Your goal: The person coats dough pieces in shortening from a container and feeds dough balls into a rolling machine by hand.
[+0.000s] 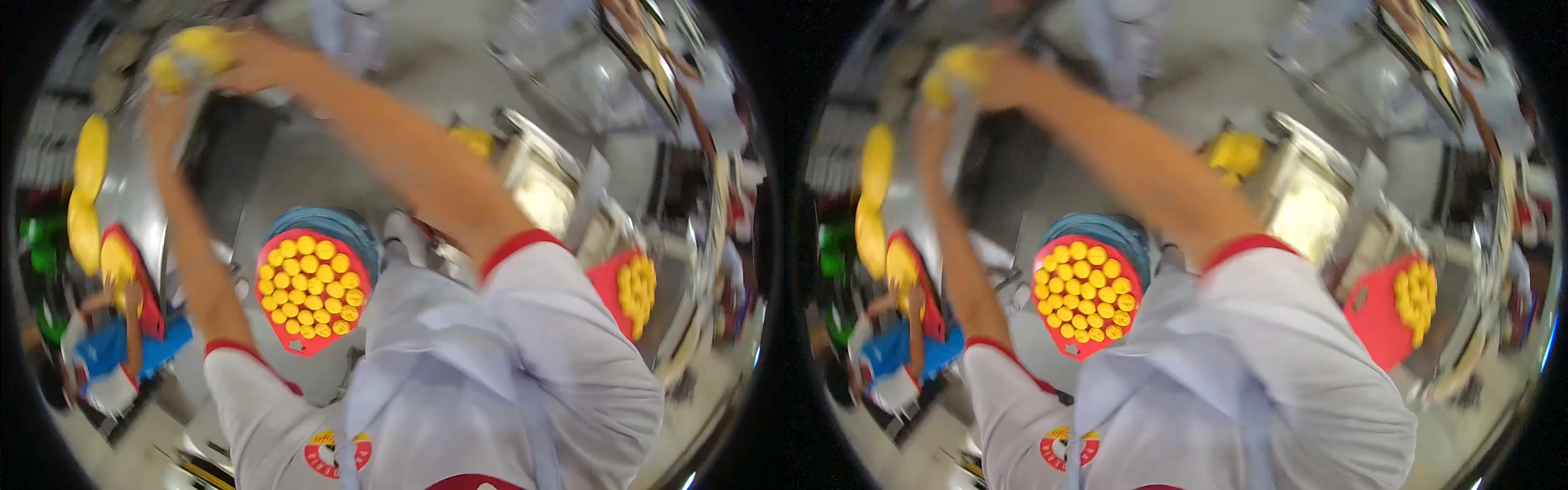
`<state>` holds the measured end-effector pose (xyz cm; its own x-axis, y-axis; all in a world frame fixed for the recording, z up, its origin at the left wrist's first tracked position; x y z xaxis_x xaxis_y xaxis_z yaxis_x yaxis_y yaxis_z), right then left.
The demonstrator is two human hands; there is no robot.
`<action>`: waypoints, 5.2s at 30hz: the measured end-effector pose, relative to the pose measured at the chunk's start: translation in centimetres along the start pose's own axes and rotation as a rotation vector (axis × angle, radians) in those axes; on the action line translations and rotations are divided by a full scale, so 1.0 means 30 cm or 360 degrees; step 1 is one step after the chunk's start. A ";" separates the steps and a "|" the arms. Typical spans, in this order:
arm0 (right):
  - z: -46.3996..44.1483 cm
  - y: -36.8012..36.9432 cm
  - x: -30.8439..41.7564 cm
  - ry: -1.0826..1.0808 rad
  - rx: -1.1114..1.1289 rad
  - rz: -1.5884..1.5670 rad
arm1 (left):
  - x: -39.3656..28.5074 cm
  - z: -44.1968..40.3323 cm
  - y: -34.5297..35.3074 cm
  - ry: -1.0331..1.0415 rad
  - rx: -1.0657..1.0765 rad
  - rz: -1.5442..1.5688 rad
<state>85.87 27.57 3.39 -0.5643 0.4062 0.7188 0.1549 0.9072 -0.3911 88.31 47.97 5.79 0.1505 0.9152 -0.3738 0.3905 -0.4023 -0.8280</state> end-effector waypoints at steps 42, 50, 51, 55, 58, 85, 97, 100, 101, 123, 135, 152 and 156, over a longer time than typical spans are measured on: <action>1.552 -0.852 -0.237 0.2138 -0.1932 0.0359 | -0.972 1.581 1.616 0.0076 0.0818 0.0369; 1.823 -0.972 0.248 0.1978 -0.2451 -0.0522 | -0.972 1.653 1.811 -0.0911 0.1315 0.0377; 1.851 -0.977 0.286 0.1964 -0.2497 -0.0531 | -1.015 1.634 1.765 -0.0803 0.1325 0.0267; 1.902 -0.973 0.393 0.2048 -0.2676 -0.0469 | -1.131 1.632 1.699 -0.0122 0.1131 0.0455; 2.027 -1.002 0.418 0.2205 -0.2410 0.0221 | -1.126 1.597 1.771 -0.0040 0.1261 0.0778; 1.902 -1.433 0.342 0.1368 -0.0833 0.1379 | -1.631 1.546 0.382 0.1176 0.0504 0.0804; 2.045 -1.314 0.293 0.2060 -0.1106 -0.0145 | -1.337 1.612 0.633 -0.0112 0.1825 0.1077; 1.961 -1.295 0.367 0.2112 -0.1205 -0.0323 | -1.194 1.453 0.404 -0.0624 0.1497 0.1497; 1.905 -1.288 0.377 0.2147 -0.1113 -0.0245 | -1.107 1.450 0.420 -0.0815 0.1465 0.1630; 0.824 -0.052 -0.040 0.1799 0.0063 -0.1035 | 0.459 0.786 0.239 -0.1738 -0.0247 0.1425; 1.971 -0.917 0.492 0.2605 -0.1484 -0.0133 | -0.805 1.718 1.145 0.0409 0.0760 0.0398; 1.839 -0.748 0.263 0.2032 -0.1876 -0.0165 | -1.084 1.576 0.593 -0.0759 0.2134 0.1465; 1.858 -1.034 0.361 0.1837 -0.1871 -0.0025 | -1.314 1.537 0.439 -0.0260 0.1987 0.1749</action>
<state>29.74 -2.26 -8.74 0.2096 -0.2301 0.9503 0.9511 0.2736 -0.1435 45.62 5.60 -9.65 -0.2776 0.2257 -0.9338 -0.7564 -0.6505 0.0677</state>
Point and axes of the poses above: each hand's wrist, its own z-axis away from the middle knuckle, its own y-axis out of the palm, x = y × z, the point moved 4 cm from there along -z, towards the middle knuckle, and after that the axes turned 15 degrees about -x, right-handed, at the moved point
